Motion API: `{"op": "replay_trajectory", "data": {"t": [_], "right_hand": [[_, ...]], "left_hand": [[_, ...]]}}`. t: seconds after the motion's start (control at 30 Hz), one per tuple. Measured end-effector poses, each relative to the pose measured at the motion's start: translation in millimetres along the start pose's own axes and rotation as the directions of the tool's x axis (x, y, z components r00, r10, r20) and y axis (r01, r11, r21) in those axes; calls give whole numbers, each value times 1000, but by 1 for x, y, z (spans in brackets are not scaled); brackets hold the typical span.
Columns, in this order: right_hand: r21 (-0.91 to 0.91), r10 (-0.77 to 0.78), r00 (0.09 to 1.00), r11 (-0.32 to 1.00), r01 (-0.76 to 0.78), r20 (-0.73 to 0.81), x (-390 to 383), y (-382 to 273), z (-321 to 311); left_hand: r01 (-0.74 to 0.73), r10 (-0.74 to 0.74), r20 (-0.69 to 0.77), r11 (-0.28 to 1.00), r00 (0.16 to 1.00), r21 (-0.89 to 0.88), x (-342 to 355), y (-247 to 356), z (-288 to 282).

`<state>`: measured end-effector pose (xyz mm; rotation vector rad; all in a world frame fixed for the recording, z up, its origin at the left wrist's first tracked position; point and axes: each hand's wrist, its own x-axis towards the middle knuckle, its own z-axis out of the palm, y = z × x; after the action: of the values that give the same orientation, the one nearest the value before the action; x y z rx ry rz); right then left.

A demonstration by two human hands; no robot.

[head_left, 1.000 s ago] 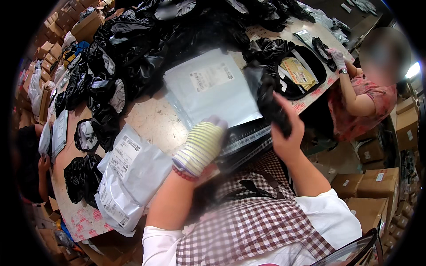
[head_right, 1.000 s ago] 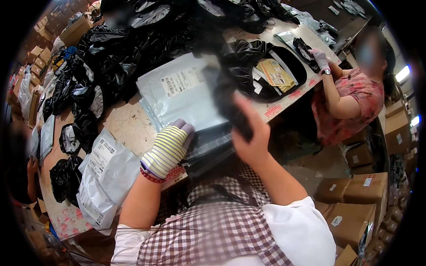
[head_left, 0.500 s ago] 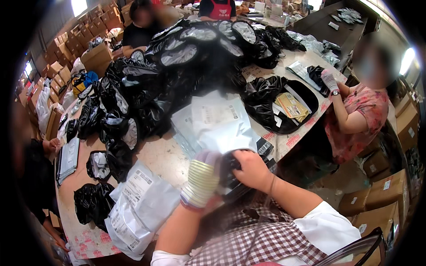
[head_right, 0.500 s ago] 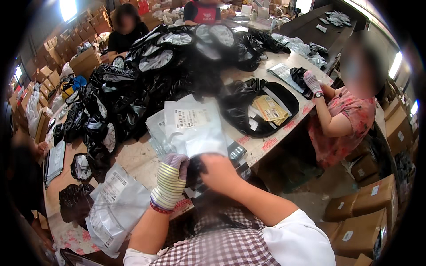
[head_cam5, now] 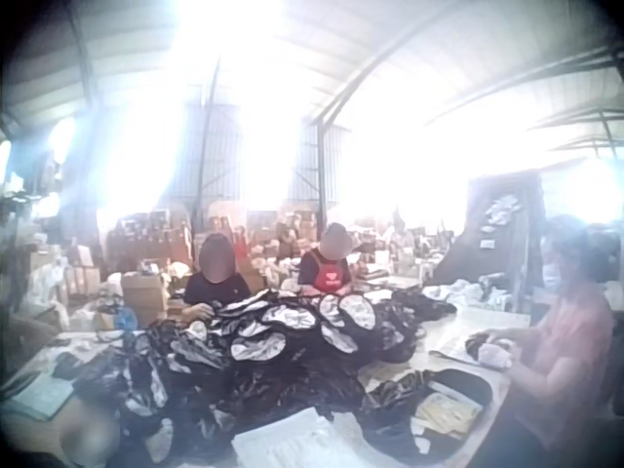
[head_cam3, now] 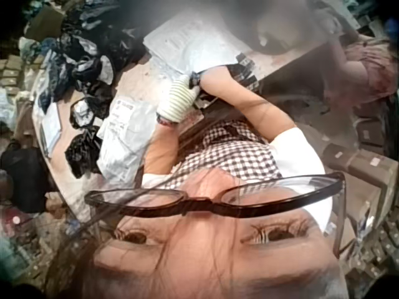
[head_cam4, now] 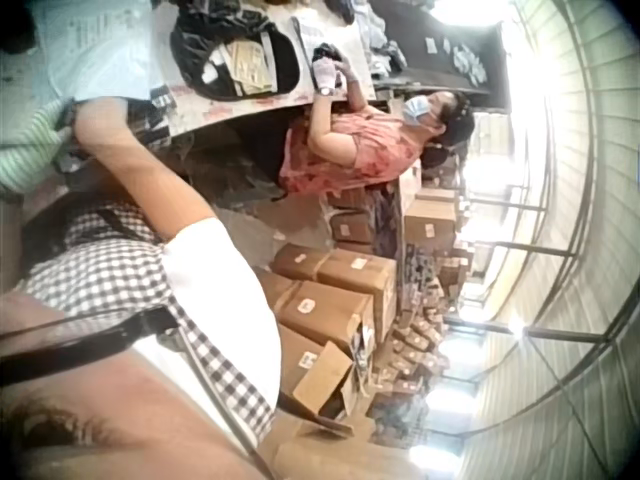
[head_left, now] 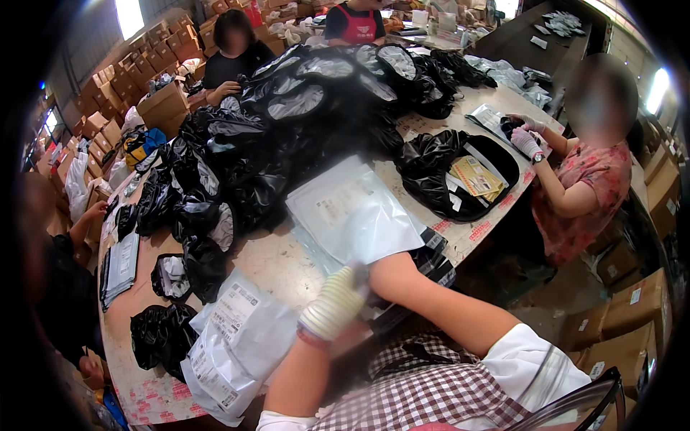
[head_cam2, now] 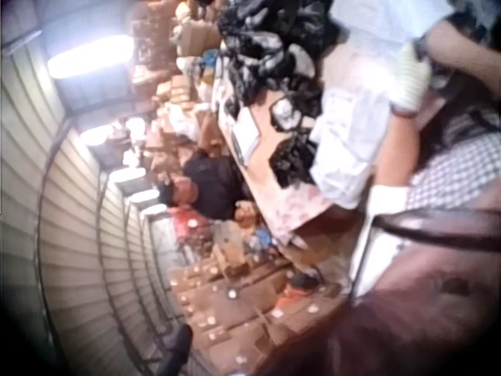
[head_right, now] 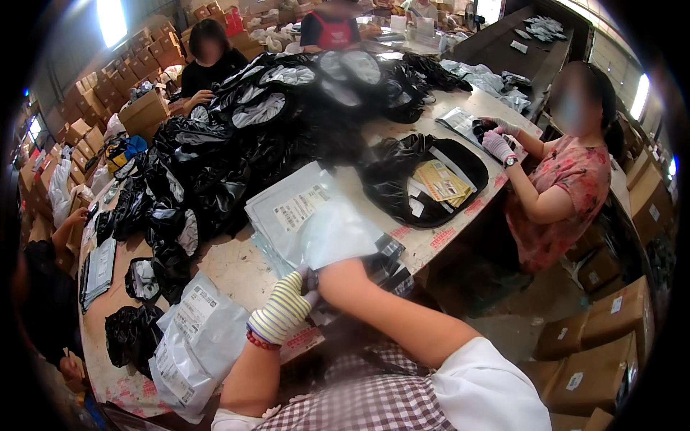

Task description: The person is packing garments into silver mailing bags. They pick up black clothing items from a large pile on a table, place them inside the individual shipping envelopes, and set the finished bags aside.

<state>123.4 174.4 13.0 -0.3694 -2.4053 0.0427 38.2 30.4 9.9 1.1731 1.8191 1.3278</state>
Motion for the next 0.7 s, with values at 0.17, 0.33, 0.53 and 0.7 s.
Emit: {"op": "replay_trajectory", "data": {"t": [0.17, 0.33, 0.53, 0.7], "right_hand": [[-66, 83, 976, 995, -71, 203, 76, 20, 0], [-264, 85, 960, 964, -12, 267, 71, -12, -52], [68, 72, 962, 993, -93, 262, 55, 37, -12], [157, 31, 942, 984, -88, 333, -43, 2, -50]], "left_hand": [[154, -159, 164, 987, 974, 40, 4, 37, -18], [114, -132, 152, 986, 980, 122, 1, 24, -20], [240, -223, 138, 963, 965, -124, 7, 20, -14], [31, -35, 37, 993, 999, 111, 2, -3, -14]]}}
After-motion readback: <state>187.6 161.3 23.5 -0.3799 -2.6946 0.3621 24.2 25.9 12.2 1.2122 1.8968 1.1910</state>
